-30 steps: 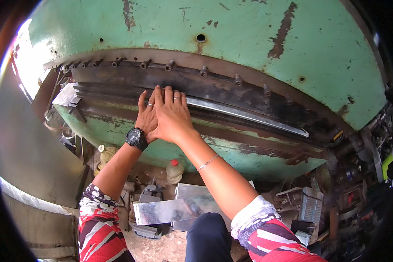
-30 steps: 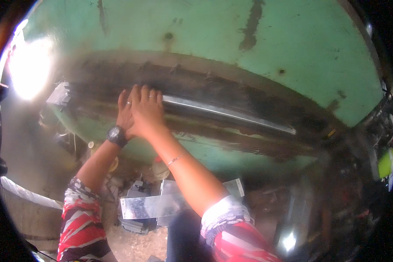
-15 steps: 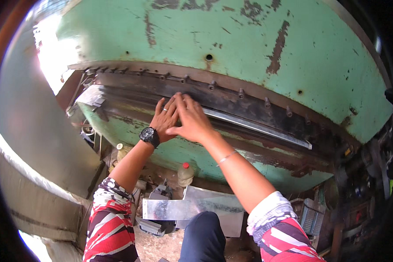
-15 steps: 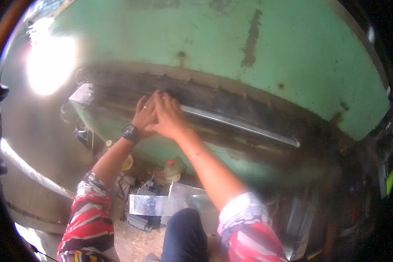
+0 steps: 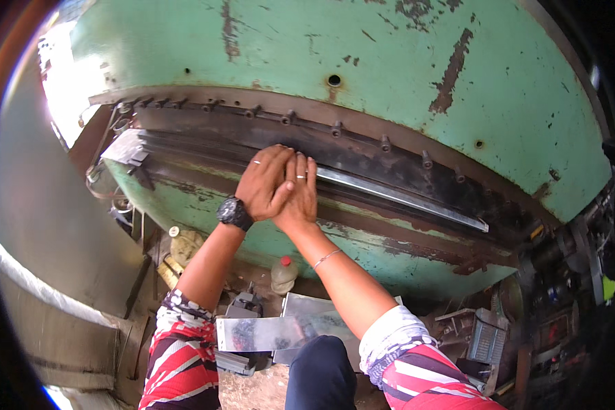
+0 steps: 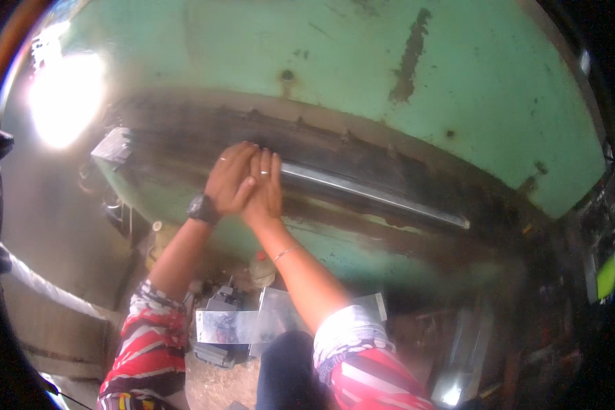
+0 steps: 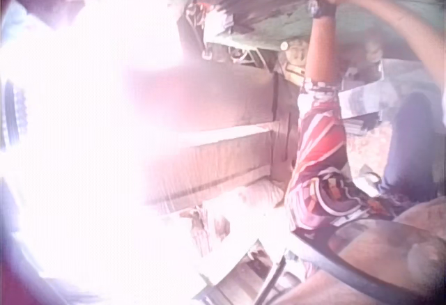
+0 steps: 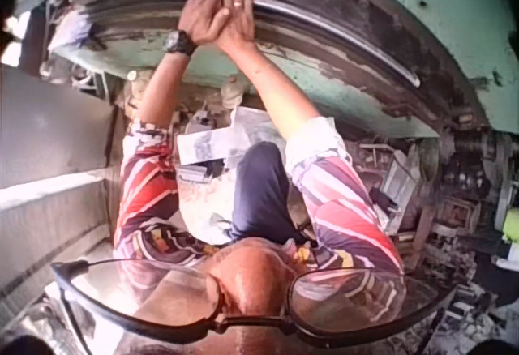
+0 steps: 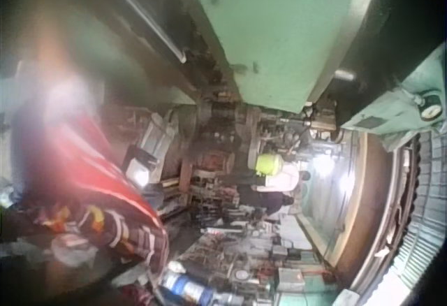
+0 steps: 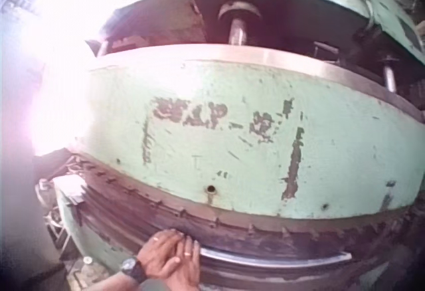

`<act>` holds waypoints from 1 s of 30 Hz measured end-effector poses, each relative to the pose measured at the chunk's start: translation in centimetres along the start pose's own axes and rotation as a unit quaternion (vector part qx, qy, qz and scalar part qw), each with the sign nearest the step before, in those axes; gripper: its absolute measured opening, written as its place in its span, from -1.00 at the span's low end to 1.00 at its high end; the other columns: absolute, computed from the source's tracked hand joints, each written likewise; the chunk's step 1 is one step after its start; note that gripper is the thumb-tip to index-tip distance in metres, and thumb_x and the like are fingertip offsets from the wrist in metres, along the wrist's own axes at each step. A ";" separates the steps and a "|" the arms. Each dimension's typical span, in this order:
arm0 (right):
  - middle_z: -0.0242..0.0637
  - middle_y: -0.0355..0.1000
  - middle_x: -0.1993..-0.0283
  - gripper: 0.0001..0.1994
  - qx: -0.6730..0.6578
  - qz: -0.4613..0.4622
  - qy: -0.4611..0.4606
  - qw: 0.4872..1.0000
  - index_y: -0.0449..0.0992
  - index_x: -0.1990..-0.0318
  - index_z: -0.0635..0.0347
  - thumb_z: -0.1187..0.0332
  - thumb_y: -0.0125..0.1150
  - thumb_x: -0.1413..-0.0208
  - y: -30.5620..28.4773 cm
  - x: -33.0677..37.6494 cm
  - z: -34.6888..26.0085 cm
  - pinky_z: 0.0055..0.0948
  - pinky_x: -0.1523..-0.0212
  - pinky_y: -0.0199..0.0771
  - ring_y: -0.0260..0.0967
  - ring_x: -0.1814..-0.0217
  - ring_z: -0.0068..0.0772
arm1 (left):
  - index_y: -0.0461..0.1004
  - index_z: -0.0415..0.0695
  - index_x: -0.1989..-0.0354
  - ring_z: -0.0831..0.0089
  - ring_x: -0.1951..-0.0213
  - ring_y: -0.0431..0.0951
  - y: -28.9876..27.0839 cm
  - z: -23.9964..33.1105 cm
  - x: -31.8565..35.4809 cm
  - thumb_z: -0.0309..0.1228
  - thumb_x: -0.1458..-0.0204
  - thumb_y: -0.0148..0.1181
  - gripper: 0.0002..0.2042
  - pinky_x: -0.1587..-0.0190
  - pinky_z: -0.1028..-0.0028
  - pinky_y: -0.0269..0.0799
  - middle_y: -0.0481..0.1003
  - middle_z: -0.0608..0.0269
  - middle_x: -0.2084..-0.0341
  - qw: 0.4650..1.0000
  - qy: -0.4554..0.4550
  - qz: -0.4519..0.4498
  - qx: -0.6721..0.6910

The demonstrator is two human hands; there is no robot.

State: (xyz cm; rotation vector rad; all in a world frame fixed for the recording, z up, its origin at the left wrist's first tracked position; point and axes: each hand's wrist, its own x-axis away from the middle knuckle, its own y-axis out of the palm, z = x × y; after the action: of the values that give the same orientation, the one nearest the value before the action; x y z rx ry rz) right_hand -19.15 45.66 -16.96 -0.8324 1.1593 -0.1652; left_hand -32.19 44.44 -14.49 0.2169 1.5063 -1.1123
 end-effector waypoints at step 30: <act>-0.20 0.66 -0.08 -0.65 -0.523 -0.151 0.120 0.830 0.69 -0.08 0.21 0.20 0.41 -0.25 -7.1 -3.3 4.8 -0.26 -0.33 0.43 0.55 -0.20 -0.37 | 0.38 -0.27 -0.30 0.25 -0.15 0.49 4.3 18.6 9.2 -0.24 -0.43 0.01 -0.58 -0.21 0.29 0.39 0.48 0.05 -0.13 0.685 -0.560 0.407 0.229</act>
State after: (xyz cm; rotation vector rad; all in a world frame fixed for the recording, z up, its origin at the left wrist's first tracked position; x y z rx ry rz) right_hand -14.36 44.79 -9.10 -2.0244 1.3294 0.1426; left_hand -19.47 29.14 -21.73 0.3968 -0.0687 -0.5883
